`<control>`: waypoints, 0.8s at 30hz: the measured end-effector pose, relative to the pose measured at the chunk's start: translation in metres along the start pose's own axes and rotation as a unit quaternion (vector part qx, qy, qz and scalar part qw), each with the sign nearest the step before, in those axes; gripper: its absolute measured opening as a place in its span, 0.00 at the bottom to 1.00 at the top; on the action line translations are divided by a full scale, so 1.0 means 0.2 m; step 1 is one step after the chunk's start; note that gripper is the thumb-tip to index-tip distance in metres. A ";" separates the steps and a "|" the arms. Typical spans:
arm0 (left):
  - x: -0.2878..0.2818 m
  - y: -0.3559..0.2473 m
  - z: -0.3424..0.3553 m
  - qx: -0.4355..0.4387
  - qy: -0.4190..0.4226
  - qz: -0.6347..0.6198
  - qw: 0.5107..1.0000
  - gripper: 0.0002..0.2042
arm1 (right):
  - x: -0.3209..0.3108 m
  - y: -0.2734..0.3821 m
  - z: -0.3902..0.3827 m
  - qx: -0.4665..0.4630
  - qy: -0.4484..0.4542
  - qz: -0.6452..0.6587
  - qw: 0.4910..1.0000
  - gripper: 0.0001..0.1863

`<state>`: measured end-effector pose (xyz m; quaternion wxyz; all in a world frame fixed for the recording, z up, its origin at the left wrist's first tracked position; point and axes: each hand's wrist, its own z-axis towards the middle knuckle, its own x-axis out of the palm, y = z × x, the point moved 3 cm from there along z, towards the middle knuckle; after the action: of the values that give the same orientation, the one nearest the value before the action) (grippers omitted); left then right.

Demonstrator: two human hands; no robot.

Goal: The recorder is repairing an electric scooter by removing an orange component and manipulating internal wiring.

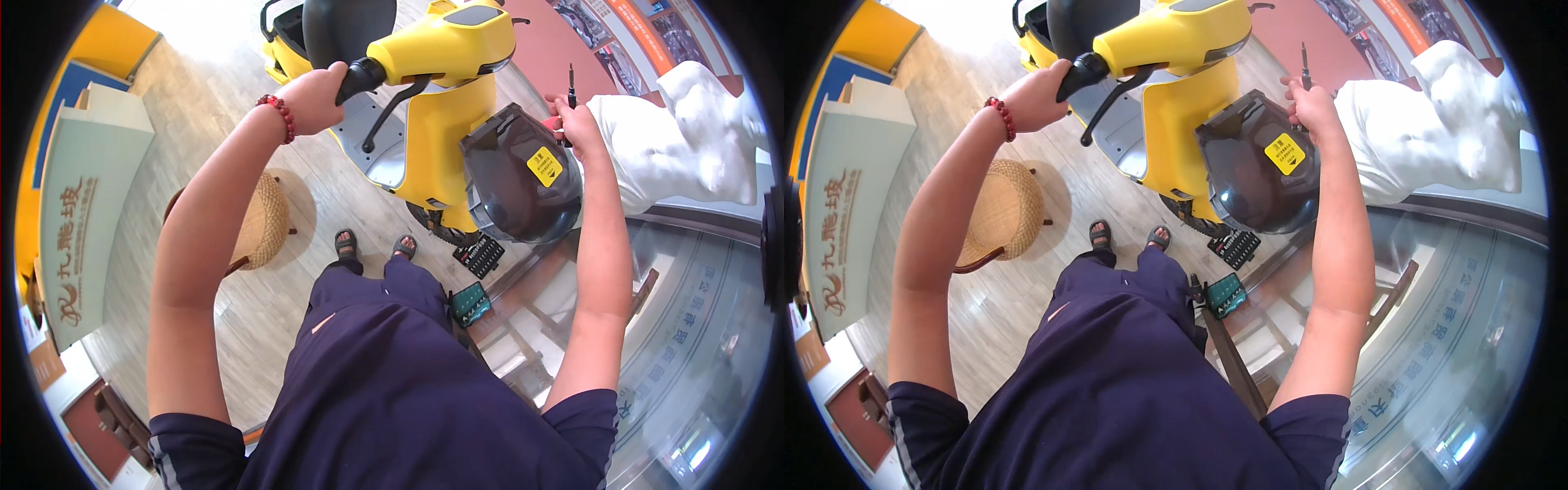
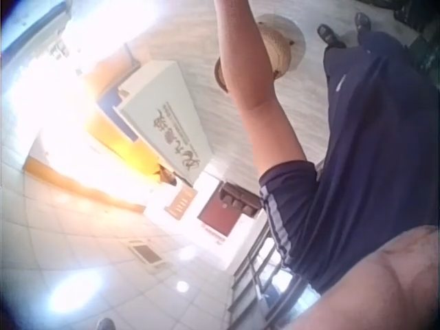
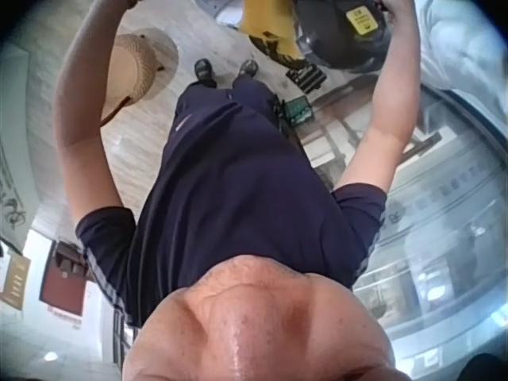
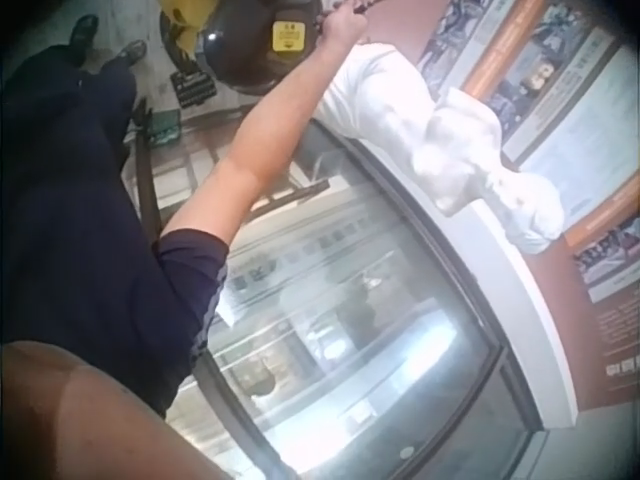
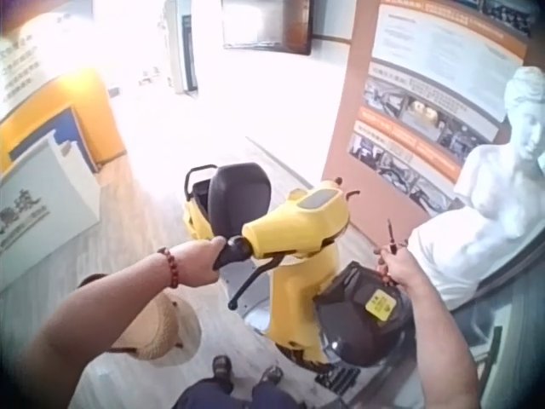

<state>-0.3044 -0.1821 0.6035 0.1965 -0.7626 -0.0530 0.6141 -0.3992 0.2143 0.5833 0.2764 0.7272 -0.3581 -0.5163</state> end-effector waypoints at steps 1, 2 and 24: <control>0.00 0.02 0.01 -0.005 0.004 0.008 1.000 0.16 | 0.00 -0.01 -0.01 0.002 -0.005 -0.007 1.000 0.17; 0.00 0.04 0.02 -0.002 0.005 0.008 1.000 0.16 | 0.00 -0.01 -0.01 0.003 -0.010 -0.014 1.000 0.16; 0.02 0.19 0.10 -0.111 0.012 0.103 0.988 0.13 | 0.43 -0.01 -0.65 0.032 0.084 0.263 0.961 0.12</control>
<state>-0.3286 -0.2109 0.5821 0.0469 -0.7882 -0.0404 0.6123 -0.2566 0.1494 0.5758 0.4080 0.6565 -0.5288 -0.3505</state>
